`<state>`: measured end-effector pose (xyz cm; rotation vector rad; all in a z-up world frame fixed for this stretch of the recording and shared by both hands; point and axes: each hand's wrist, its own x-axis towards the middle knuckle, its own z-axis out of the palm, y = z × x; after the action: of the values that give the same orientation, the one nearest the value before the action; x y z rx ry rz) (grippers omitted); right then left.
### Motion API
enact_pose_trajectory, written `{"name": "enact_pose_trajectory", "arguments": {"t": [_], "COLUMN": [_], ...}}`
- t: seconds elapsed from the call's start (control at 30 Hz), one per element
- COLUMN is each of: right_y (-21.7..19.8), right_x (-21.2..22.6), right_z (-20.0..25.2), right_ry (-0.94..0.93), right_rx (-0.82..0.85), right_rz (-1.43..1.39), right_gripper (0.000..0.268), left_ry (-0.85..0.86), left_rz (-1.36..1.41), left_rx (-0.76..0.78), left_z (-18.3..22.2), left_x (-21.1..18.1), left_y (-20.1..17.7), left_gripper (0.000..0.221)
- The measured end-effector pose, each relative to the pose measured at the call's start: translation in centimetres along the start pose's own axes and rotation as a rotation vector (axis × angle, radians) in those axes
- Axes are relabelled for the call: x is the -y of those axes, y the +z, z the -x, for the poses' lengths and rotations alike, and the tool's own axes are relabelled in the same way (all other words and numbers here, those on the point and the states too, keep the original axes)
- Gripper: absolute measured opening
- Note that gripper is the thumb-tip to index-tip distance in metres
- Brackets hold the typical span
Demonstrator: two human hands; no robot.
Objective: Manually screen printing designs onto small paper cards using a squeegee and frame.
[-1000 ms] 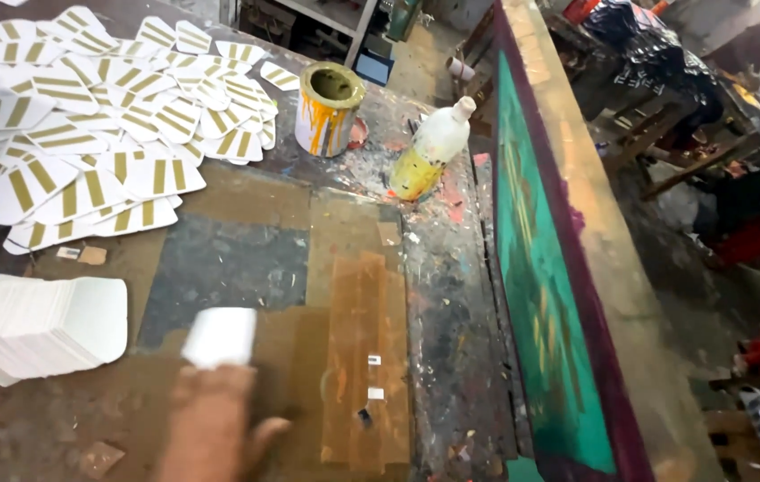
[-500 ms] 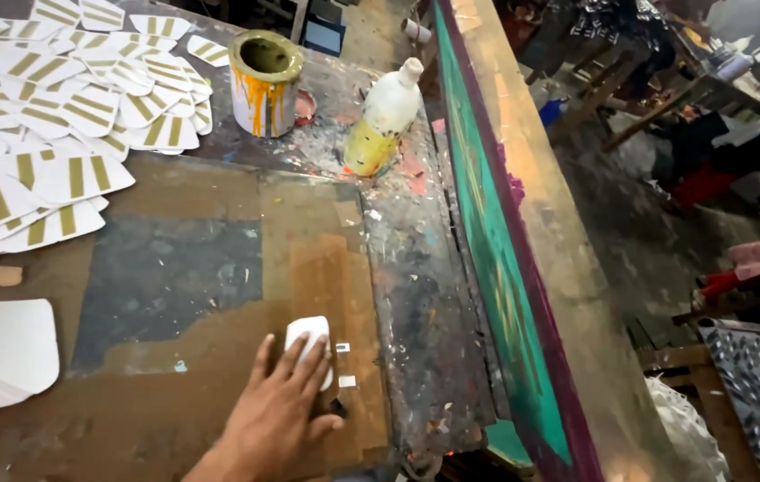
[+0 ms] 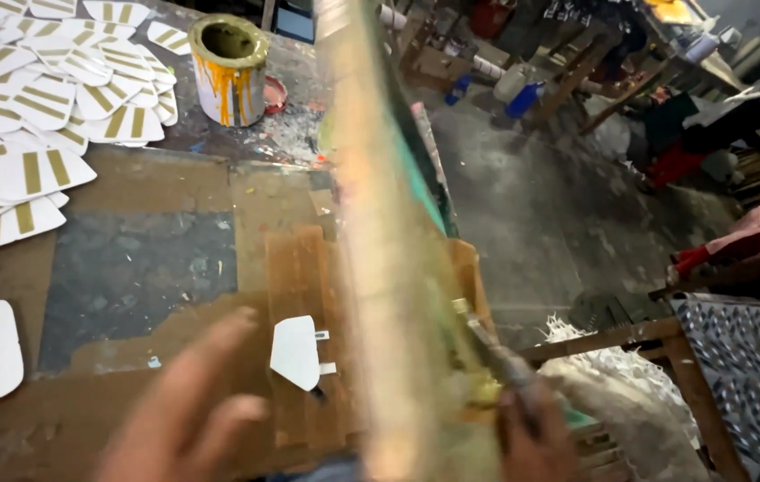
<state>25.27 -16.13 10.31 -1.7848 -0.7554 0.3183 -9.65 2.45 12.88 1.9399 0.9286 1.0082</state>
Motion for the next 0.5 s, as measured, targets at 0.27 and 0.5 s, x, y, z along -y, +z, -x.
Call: {"name": "enact_pose_trajectory", "arguments": {"t": [0.27,0.5], "right_y": [9.0,12.4], "right_x": [-3.4,-2.8], "right_z": [-1.9,-0.6], "right_ry": [-0.477,-0.721], "right_rx": [0.501,0.879], "right_rz": [0.255,0.157], "right_gripper": [0.050,0.054], "left_ry": [-0.286,-0.806], "left_rz": [0.453,-0.452], "left_rx": [-0.298,-0.152], "left_z": [3.9,6.2], "left_x": [8.0,15.9], "left_y": [-4.9,-2.0], "left_gripper": [0.058,0.087]}}
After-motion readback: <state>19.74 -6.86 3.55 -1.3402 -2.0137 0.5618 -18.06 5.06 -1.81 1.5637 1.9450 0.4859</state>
